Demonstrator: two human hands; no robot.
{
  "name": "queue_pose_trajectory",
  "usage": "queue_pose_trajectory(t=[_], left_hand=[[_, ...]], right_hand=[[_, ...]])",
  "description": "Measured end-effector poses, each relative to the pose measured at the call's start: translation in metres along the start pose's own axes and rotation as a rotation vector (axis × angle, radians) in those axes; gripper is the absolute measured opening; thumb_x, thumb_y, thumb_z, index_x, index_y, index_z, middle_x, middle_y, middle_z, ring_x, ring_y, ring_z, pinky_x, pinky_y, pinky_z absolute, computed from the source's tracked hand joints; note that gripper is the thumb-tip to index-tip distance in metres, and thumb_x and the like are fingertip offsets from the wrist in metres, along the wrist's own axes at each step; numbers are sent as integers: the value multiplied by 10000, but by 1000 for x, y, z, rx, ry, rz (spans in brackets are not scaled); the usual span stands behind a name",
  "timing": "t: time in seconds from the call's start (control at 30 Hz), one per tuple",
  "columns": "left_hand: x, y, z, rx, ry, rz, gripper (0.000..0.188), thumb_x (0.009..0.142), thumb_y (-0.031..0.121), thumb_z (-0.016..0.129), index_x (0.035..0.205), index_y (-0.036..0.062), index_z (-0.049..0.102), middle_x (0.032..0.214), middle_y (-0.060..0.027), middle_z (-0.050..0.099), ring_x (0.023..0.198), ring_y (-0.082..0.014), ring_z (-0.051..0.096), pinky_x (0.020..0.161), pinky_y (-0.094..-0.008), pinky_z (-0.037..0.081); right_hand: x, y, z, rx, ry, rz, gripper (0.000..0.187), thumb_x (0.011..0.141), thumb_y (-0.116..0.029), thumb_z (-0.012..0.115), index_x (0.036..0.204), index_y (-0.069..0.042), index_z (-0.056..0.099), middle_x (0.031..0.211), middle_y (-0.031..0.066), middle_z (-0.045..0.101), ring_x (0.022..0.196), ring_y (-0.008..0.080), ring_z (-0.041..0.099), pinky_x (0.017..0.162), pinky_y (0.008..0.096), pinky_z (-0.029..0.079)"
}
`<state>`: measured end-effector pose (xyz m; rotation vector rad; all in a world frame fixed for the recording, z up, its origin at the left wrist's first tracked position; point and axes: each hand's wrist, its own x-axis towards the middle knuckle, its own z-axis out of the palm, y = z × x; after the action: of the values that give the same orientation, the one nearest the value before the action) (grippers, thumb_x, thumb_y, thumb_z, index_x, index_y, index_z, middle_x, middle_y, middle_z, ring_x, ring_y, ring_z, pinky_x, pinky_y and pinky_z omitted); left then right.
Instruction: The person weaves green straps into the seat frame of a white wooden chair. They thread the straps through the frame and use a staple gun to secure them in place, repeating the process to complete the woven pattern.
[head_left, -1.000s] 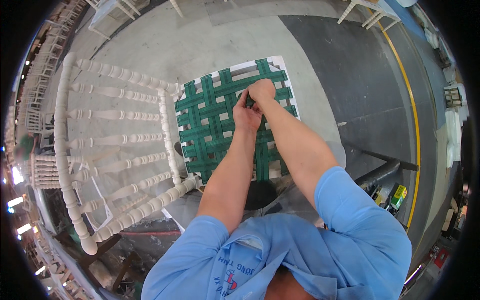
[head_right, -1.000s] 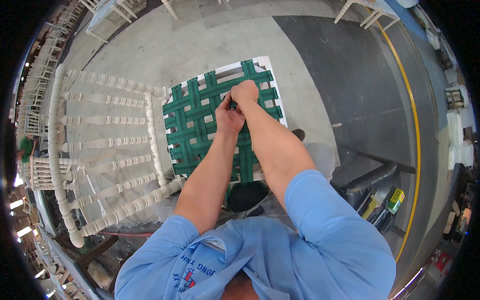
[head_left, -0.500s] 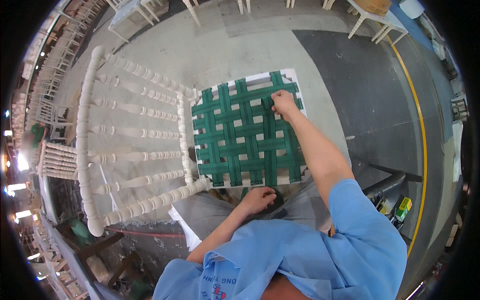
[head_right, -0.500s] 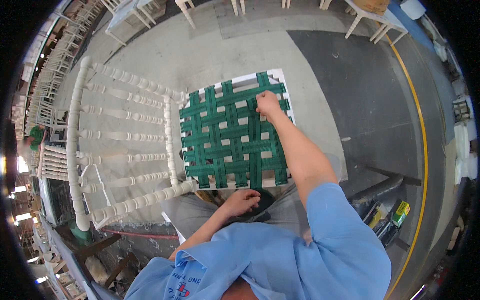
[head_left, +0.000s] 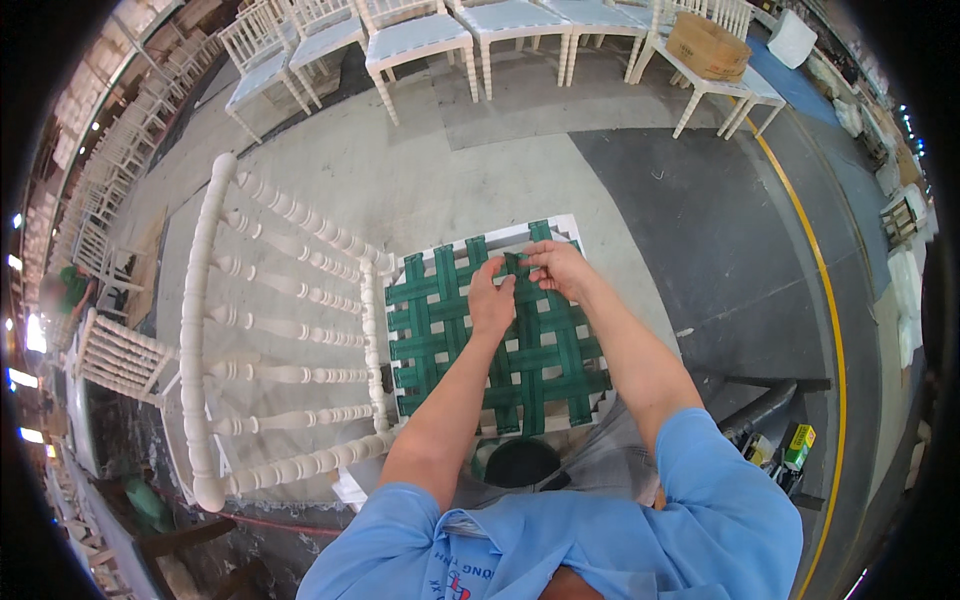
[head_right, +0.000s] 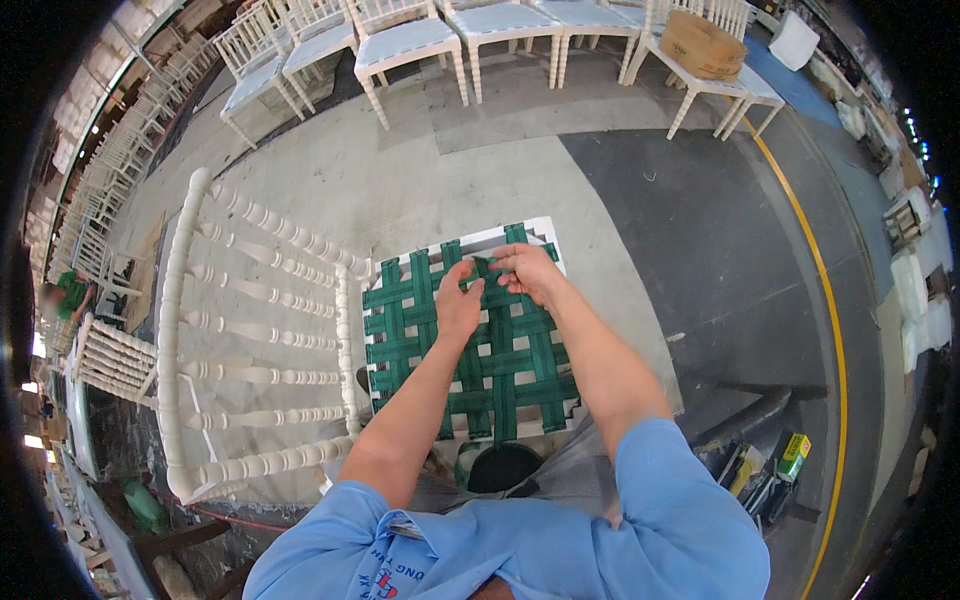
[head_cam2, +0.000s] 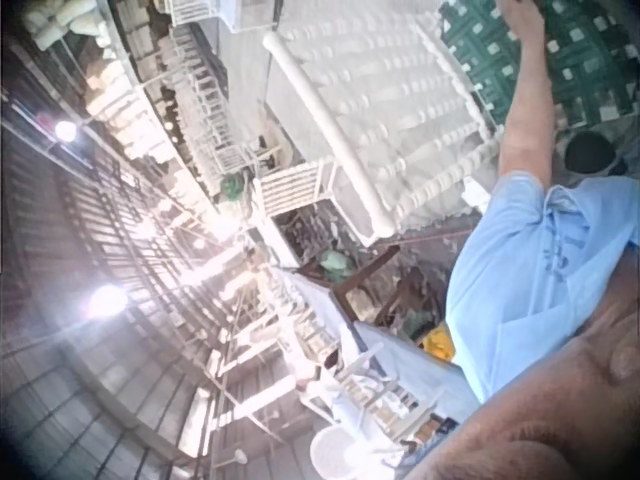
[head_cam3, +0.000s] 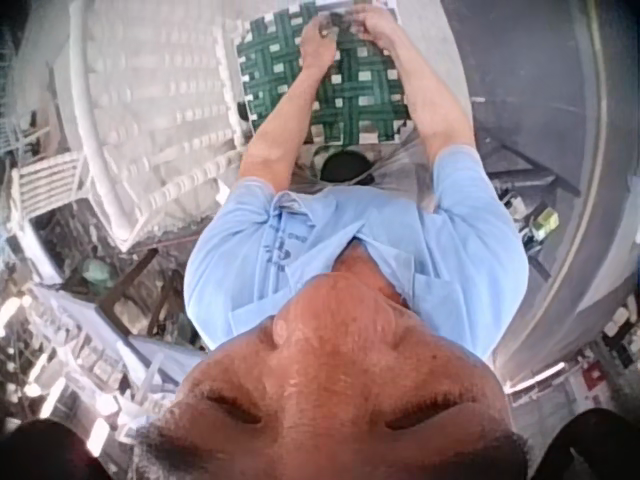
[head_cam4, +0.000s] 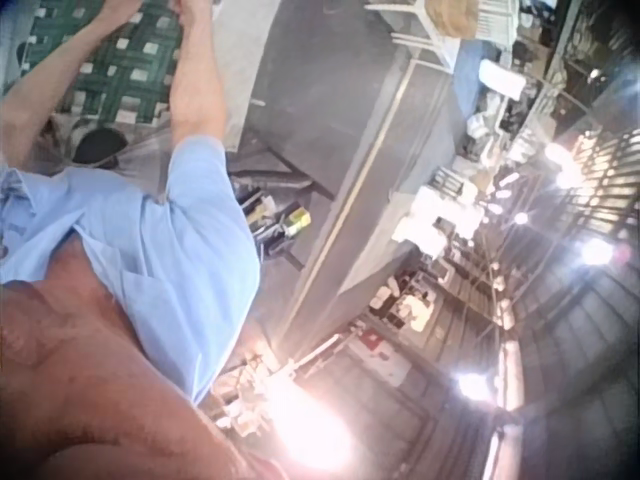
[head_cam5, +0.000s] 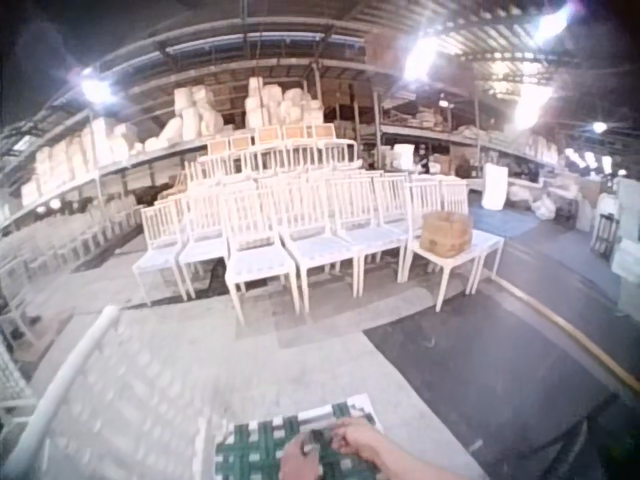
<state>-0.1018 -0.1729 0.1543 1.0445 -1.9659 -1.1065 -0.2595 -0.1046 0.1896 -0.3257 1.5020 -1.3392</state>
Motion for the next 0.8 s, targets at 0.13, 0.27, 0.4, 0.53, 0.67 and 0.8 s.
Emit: queue_pose_trajectory(t=[0.13,0.27,0.4,0.53,0.67,0.8], left_hand=[[22,-15,-8,-201,-128,-151,340,938,173,715,1256,75,647,1123,-48,705,793,-140,673,666,-298,526],[23,17,9,-564,-184,-397,276,983,224,693,1209,74,642,963,-20,683,738,-126,671,621,-286,524],[33,4,-9,-692,-254,-527,197,996,240,691,1072,70,627,886,-6,649,712,-139,676,610,-287,523],[32,1,-13,-752,-231,-585,178,997,238,693,1006,77,618,852,7,629,705,-143,675,612,-287,523],[32,-2,-13,-782,-268,-572,180,993,235,699,992,71,624,851,8,638,719,-139,676,623,-283,527],[34,-1,-9,-734,-292,-546,175,989,232,704,1022,68,650,876,-4,660,731,-139,668,643,-285,531]], right_hand=[[-1,2,10,-101,-41,-80,206,942,-97,672,1136,-28,679,959,47,725,665,98,620,549,246,480],[3,9,-15,-216,45,-122,171,934,-143,708,1072,-41,704,887,35,706,689,110,617,567,281,485],[0,17,10,-443,185,-483,161,909,-135,718,1048,-56,711,897,50,701,742,162,633,643,323,512],[-13,15,22,-592,266,-781,208,871,-108,720,1075,-69,711,975,89,702,820,243,654,753,351,533],[-16,7,23,-685,220,-855,177,880,-97,707,1056,-70,713,1005,103,696,846,295,668,765,378,541],[-14,4,16,-766,185,-842,141,885,-95,698,1023,-67,713,1025,107,686,886,323,672,780,397,541]])
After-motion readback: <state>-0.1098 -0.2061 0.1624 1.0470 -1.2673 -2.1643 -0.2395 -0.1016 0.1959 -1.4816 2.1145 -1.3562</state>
